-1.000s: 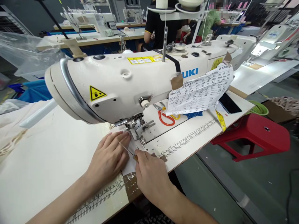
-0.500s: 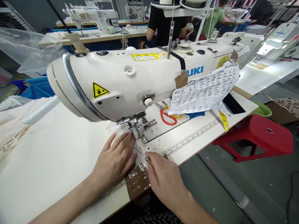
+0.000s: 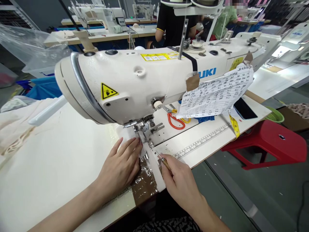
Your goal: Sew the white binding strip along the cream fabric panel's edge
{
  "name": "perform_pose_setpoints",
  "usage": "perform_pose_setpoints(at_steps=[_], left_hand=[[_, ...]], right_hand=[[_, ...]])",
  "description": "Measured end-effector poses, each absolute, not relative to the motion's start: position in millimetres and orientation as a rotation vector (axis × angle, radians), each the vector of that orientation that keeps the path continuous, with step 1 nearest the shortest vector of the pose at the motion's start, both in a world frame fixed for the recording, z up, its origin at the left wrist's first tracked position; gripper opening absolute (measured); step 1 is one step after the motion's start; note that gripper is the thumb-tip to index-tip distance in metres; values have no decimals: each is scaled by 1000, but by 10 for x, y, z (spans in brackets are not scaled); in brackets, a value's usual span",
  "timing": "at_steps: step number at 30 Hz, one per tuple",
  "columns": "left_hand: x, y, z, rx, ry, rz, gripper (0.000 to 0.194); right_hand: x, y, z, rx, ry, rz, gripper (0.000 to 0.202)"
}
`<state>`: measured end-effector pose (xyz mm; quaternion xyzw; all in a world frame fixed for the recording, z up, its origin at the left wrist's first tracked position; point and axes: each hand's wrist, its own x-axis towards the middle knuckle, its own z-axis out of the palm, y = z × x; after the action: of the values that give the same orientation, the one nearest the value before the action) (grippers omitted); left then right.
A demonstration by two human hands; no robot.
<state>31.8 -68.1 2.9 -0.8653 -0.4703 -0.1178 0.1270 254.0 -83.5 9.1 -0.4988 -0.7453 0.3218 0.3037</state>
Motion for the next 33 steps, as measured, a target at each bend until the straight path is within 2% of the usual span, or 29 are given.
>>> perform_pose_setpoints(at_steps=[14, 18, 24, 28, 33], left_hand=[[309, -662, 9, -2535, -1373, -367, 44], [282, -623, -21, -2536, -1407, -364, 46], [243, -544, -45, -2541, -1479, -423, 45], [220, -502, -53, -2543, -1564, -482, 44], [183, -487, -67, -2562, -1469, -509, 43]], right_hand=[[2509, -872, 126, -1341, -1879, 901, 23], [2462, -860, 130, -1302, -1820, 987, 32], [2302, -809, 95, -1075, -1907, 830, 19], [2163, -744, 70, -940, -2137, 642, 23], [2018, -662, 30, -1064, -2341, 278, 28]])
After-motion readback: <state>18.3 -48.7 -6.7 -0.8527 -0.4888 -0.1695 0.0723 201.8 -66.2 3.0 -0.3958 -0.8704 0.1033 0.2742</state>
